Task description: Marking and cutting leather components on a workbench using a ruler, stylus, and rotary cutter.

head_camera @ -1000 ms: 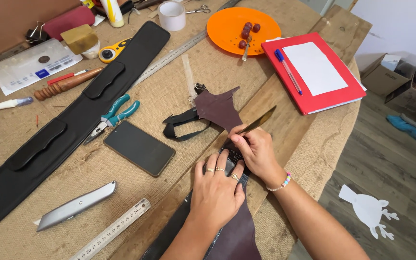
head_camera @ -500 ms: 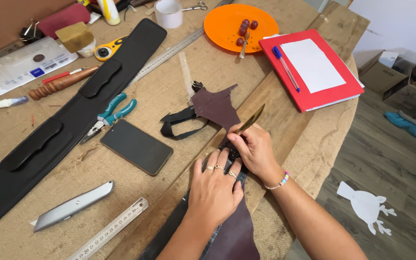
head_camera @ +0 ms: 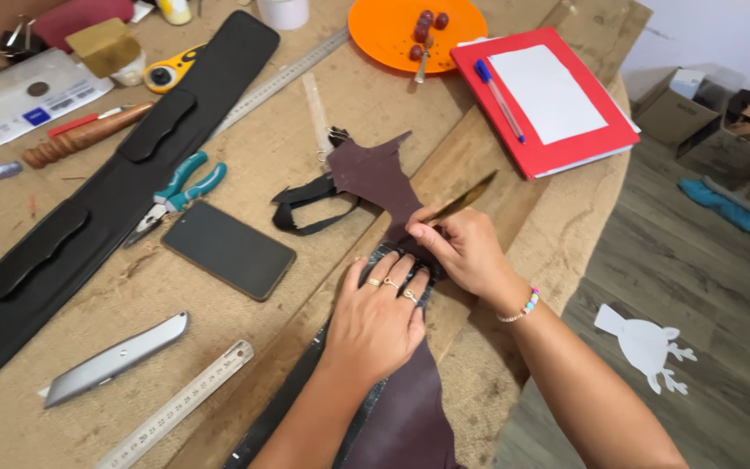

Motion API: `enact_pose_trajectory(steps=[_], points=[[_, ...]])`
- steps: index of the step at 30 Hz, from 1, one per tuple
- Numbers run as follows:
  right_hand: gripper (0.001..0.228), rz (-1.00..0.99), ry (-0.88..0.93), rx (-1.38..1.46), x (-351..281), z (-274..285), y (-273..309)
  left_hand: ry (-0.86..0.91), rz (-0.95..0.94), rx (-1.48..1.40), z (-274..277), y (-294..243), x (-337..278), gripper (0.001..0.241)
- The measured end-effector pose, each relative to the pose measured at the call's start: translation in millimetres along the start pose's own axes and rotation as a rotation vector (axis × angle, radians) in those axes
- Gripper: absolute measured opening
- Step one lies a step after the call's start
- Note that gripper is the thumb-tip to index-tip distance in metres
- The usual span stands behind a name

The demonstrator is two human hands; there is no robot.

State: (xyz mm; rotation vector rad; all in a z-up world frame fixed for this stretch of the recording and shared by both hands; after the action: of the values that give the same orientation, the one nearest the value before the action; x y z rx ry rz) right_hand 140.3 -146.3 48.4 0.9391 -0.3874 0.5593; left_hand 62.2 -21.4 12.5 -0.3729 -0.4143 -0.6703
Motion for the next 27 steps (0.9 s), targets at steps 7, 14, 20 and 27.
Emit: enact_pose_trajectory(steps=[7, 14, 20, 27], points=[[0.019, -0.031, 0.041, -0.05, -3.5, 14.7, 1.5, 0.027, -0.057, 0.007, -4.9, -2.2, 1.2, 0.051], [0.017, -0.037, 0.069, -0.11, -13.8, 26.8, 4.5, 0.018, -0.075, 0.035, -6.9, -2.2, 2.2, 0.052], [0.018, -0.053, 0.075, -0.131, -24.6, 34.1, 9.4, 0.048, -0.055, 0.043, -6.0, -2.6, 2.8, 0.05], [0.017, -0.018, 0.07, -0.124, -32.2, 37.1, 7.7, 0.078, -0.038, -0.009, -6.1, 3.5, 6.4, 0.049]])
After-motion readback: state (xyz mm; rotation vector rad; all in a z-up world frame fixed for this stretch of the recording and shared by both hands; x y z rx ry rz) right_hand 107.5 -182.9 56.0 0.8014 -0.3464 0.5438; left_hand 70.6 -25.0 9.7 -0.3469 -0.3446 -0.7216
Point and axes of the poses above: each hand's wrist, its own x-axis towards the middle knuckle, its own z-axis out of the back of the hand, y = z × x, the point moved 7 cm from there along x, towards the middle knuckle, and after that the axes turned 1 degree about -y, right-handed, at the moved point
